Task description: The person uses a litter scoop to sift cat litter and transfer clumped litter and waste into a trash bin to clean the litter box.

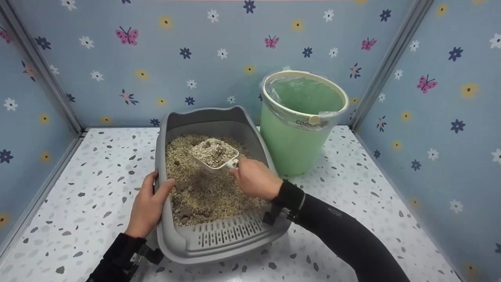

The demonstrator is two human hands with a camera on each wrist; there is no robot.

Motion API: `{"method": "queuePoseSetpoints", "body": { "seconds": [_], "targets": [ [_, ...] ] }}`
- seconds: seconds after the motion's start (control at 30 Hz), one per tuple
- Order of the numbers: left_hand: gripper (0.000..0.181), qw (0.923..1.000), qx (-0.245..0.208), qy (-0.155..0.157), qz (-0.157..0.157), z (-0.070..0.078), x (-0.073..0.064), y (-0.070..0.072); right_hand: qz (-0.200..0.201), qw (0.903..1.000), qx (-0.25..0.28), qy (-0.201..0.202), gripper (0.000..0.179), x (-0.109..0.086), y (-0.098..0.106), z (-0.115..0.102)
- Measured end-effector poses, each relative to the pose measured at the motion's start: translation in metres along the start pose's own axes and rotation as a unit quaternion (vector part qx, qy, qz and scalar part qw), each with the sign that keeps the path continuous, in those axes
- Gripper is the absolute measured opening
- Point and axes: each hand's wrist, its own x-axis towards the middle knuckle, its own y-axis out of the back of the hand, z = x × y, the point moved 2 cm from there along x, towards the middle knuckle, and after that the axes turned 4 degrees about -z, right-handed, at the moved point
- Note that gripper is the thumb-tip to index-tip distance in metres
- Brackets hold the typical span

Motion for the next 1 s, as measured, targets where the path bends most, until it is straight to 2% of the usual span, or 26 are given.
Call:
{"method": "queuePoseSetpoints", "body": {
  "seconds": [0.07, 0.2, 0.27, 0.4, 0.57, 0.7, 0.87, 1.0],
  "targets": [
    [0.094, 1.0000, -0.001, 0.002, -0.002, -0.001, -0.001, 0.000, 0.004, 1.0000, 0.000, 0.000, 0.039, -0.002, -0.001, -0.002],
    [0.094, 0.9999, 0.004, 0.005, -0.012, 0.000, -0.002, -0.002, 0.009, 0.9996, 0.004, -0.026, 0.038, -0.011, -0.003, -0.001],
    [0.094, 1.0000, 0.005, 0.003, -0.008, 0.001, -0.002, -0.002, 0.014, 0.9995, 0.009, -0.027, 0.037, -0.011, -0.001, -0.002],
    [0.092, 1.0000, -0.003, -0.001, 0.002, 0.001, -0.001, -0.002, 0.026, 0.9995, 0.008, -0.018, 0.031, -0.006, 0.001, -0.002],
    [0.093, 1.0000, -0.005, -0.005, -0.006, 0.002, -0.001, -0.001, 0.037, 0.9992, 0.005, -0.011, 0.028, -0.016, -0.001, 0.005],
    [0.091, 0.9999, -0.009, -0.009, 0.000, 0.004, -0.001, 0.001, 0.046, 0.9989, 0.004, -0.008, 0.028, -0.016, 0.001, 0.004],
    [0.093, 0.9999, -0.007, -0.005, -0.006, 0.003, -0.001, -0.002, 0.034, 0.9983, 0.042, -0.024, 0.028, -0.026, 0.005, 0.009],
    [0.090, 0.9999, -0.012, -0.007, 0.004, 0.001, 0.000, -0.003, 0.041, 0.9981, 0.044, -0.010, 0.033, -0.017, 0.009, 0.006]
  ]
}}
